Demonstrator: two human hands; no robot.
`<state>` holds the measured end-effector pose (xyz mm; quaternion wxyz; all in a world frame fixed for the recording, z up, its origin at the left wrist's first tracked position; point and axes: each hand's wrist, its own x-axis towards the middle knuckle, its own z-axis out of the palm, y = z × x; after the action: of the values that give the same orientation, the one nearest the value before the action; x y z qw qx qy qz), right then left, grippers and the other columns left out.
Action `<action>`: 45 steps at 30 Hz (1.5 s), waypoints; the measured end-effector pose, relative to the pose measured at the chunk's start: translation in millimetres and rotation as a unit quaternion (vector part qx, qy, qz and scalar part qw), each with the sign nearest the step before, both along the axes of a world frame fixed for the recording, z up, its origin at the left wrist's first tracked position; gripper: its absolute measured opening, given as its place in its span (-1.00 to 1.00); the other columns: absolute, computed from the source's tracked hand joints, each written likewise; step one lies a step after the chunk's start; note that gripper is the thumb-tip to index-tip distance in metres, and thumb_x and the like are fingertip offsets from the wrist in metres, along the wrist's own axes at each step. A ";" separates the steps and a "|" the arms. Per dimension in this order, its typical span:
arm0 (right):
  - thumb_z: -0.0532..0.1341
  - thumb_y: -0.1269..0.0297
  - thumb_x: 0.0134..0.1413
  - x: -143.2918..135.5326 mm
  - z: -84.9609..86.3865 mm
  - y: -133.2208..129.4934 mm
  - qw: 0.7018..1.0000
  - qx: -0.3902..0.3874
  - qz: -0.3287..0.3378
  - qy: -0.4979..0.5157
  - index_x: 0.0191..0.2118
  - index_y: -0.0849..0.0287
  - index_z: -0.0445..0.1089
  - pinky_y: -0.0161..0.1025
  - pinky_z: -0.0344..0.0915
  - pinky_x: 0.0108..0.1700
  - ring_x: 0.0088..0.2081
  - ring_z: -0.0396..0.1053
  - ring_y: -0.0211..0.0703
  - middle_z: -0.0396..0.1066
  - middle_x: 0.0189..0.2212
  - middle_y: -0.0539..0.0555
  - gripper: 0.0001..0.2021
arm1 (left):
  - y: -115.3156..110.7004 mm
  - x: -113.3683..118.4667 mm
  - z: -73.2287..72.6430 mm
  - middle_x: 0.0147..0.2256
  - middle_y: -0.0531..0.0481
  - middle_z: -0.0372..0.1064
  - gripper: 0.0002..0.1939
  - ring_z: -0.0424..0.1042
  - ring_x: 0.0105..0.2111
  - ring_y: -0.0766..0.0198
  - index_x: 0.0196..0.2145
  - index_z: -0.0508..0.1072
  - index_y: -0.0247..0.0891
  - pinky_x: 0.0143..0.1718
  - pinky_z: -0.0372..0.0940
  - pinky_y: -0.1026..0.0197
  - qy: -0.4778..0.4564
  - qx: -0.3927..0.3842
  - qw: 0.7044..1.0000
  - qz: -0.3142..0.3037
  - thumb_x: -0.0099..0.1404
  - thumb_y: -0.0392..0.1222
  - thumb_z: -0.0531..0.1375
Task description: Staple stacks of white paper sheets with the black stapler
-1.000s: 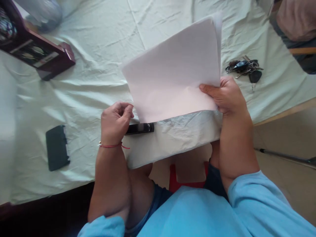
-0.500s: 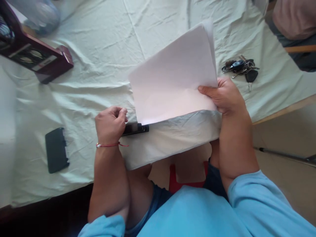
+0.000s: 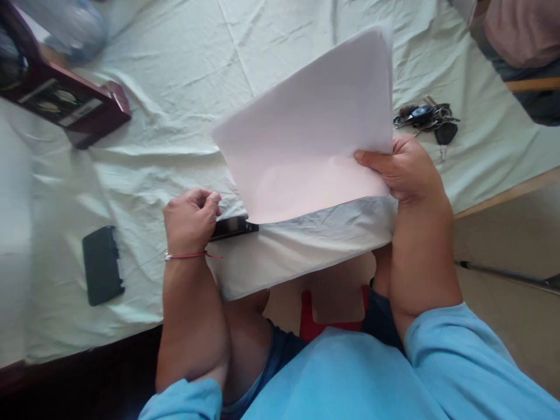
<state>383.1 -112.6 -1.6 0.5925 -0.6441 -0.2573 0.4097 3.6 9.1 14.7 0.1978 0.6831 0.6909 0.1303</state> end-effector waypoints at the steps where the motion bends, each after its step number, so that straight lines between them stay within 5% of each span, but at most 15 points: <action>1: 0.73 0.30 -0.35 0.4 1.2 -0.5 1.000 0.001 -0.001 0.000 -0.30 0.09 0.78 -0.19 0.67 -0.14 -0.20 0.68 -0.11 0.81 -0.18 0.05 -0.65 | -0.1 0.4 0.4 -0.46 0.04 0.57 -0.79 0.64 -0.27 0.03 -0.38 0.54 -0.08 -0.04 0.38 0.05 -0.001 0.000 1.000 0.000 0.47 -0.15 0.26; 33: 0.64 0.36 -0.13 -9.2 10.0 0.5 0.996 -0.083 0.012 -0.002 -0.40 0.16 0.68 -0.30 0.48 -0.36 -0.36 0.54 -0.20 0.72 -0.30 0.08 -0.82 | -0.6 0.7 3.1 -0.47 0.05 0.54 -0.78 0.61 -0.30 0.04 -0.38 0.53 -0.08 -0.05 0.38 0.04 -0.004 -0.006 1.000 -0.004 0.48 -0.13 0.26; 45: 0.62 0.39 -0.16 -18.2 7.4 8.3 0.997 -0.078 0.002 0.015 -0.40 0.13 0.69 -0.27 0.56 -0.30 -0.30 0.61 -0.14 0.74 -0.29 0.06 -0.83 | -5.3 -0.9 -9.0 -0.32 -0.12 0.58 -0.78 0.64 -0.14 -0.16 -0.33 0.45 -0.04 0.05 0.45 -0.08 0.071 0.036 0.997 0.012 0.54 -0.07 0.24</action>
<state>364.9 -104.2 5.8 0.5434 -0.6819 -0.2168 0.4391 2.7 3.8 5.7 0.1219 0.6891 0.7060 0.1089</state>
